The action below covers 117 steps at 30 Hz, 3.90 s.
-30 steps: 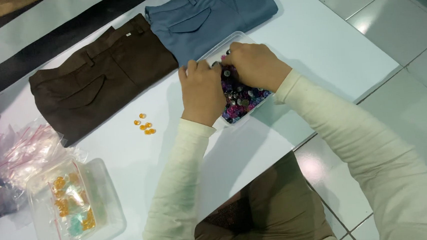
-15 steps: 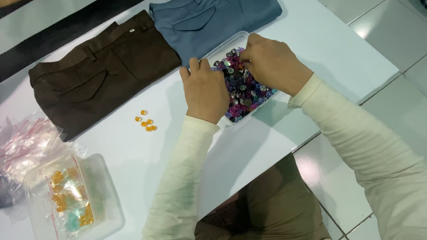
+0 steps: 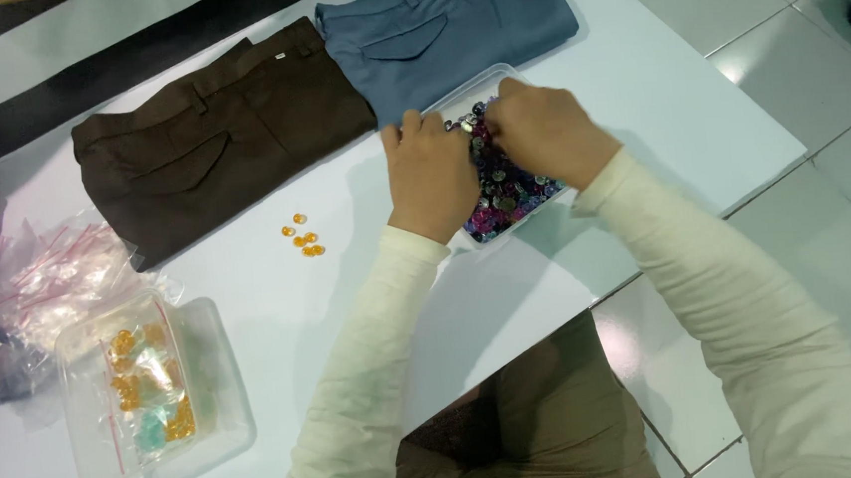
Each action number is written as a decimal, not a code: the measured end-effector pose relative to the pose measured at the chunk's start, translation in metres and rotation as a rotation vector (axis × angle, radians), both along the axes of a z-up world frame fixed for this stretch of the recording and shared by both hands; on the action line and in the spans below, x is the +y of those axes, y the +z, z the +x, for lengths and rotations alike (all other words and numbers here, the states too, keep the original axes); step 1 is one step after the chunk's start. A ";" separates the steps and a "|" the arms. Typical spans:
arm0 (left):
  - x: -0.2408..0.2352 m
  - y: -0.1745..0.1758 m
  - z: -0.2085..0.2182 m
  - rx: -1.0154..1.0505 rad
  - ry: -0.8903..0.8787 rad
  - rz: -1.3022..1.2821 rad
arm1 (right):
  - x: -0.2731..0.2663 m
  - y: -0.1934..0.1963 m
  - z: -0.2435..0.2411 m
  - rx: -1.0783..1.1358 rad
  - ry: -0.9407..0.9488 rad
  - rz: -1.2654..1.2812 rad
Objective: Picking small decorative buttons from a container and placing them into a small plastic bag
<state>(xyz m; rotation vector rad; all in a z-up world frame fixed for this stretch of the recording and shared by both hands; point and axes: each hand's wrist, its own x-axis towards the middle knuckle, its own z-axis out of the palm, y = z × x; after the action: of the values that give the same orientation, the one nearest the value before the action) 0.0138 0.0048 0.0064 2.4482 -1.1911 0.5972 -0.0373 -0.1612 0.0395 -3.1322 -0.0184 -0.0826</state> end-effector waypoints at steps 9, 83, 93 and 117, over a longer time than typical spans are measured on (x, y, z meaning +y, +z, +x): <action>-0.011 0.018 -0.004 0.192 -0.282 -0.595 | -0.008 0.036 -0.012 -0.096 -0.035 1.021; 0.207 -0.048 -0.045 0.564 0.454 -0.477 | 0.197 -0.051 -0.003 -0.092 0.246 0.962; 0.209 -0.061 -0.046 0.382 0.431 -0.477 | 0.194 -0.045 -0.008 -0.153 0.325 0.940; 0.428 0.028 0.109 0.517 0.936 0.288 | 0.190 -0.044 -0.013 -0.015 0.297 0.867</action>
<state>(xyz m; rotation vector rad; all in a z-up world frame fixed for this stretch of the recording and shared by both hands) 0.1232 0.4323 0.0347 3.0562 0.1248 -0.0366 -0.0503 0.0291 -0.0042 -2.2342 -0.3442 -0.0817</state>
